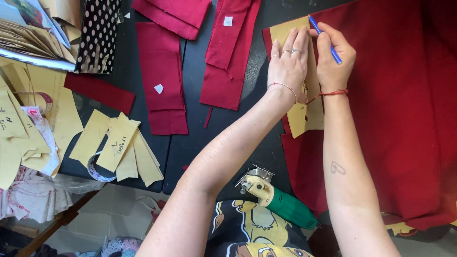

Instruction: Marking and cutting red fabric pieces using paper patterns, a pen, and an electric rotary cutter

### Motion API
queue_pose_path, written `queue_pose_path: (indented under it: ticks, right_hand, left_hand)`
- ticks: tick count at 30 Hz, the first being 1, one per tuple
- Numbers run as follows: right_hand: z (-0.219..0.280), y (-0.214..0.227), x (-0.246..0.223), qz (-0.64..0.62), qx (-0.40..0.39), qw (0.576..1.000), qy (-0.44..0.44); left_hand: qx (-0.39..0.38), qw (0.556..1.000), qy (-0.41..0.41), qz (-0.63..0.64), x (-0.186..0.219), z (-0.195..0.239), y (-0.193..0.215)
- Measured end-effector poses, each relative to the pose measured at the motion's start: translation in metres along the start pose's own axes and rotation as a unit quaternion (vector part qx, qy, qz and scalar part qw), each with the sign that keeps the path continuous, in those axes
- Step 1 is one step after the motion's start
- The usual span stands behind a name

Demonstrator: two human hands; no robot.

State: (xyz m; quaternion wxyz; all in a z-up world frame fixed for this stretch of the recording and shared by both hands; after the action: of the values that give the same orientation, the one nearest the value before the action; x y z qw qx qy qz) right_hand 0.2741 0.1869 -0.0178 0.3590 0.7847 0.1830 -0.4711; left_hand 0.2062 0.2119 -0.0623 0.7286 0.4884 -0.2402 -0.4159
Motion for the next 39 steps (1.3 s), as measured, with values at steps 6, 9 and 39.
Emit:
queue_pose_path:
  ticks: [6, 9, 39]
  right_hand:
    - [0.038, 0.015, -0.032, 0.113, -0.033, 0.990, 0.078]
    - [0.085, 0.034, -0.054, 0.170, -0.043, 0.982, 0.069]
    - [0.017, -0.051, -0.032, 0.053, -0.120, 0.991, -0.033]
  left_hand:
    - [-0.042, 0.999, 0.000, -0.006, 0.002, 0.001, -0.004]
    - [-0.062, 0.998, 0.000, -0.023, 0.000, 0.004, 0.002]
    - [0.485, 0.826, -0.274, 0.091, -0.062, -0.048, 0.016]
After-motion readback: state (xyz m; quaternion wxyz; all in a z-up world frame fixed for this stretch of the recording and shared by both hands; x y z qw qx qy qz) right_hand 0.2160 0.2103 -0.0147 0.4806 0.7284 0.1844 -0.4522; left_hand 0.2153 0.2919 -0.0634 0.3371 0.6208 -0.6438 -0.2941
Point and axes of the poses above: each hand's wrist, its own z-axis away from the middle knuckle, its own y-axis out of the back of the hand, x = y × z, the point moved 9 cm from there along -z, towards the middle knuckle, and after that the axes turned 4 degrees about y, right-handed, at the moved point
